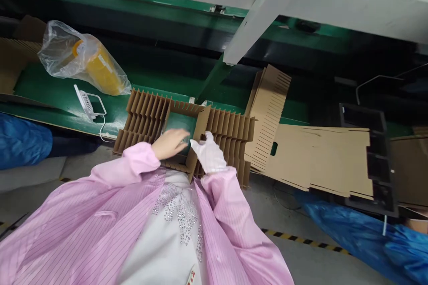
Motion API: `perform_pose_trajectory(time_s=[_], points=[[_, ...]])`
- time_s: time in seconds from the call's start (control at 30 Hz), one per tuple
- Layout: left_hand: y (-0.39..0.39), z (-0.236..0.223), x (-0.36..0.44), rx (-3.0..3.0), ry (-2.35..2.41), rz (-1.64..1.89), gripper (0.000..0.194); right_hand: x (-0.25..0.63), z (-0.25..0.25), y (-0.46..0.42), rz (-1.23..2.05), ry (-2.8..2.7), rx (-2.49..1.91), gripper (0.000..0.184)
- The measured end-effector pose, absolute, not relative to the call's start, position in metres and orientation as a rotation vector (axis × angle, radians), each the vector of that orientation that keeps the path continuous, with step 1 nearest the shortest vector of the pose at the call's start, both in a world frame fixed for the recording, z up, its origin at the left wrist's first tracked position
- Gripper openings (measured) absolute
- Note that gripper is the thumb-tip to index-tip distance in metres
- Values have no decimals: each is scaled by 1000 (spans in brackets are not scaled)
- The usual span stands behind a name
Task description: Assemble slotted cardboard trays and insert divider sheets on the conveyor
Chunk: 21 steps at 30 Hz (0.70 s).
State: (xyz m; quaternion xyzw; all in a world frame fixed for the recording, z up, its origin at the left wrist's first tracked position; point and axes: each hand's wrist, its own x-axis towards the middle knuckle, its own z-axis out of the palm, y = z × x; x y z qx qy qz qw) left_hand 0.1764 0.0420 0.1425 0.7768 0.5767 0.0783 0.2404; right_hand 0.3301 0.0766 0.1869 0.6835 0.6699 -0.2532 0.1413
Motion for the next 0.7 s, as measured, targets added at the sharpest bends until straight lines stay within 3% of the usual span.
perform_pose_trajectory(time_s=[0.13, 0.3, 0.7], points=[[-22, 128, 175, 2176, 1347, -56, 43, 330, 178, 59, -713, 1909, 1948, 50], [-30, 114, 182, 2268, 1397, -242, 18, 315, 170, 66, -533, 1850, 1761, 36], [-12, 109, 187, 2324, 1318, -183, 16, 319, 156, 129, -506, 1904, 1470, 25]])
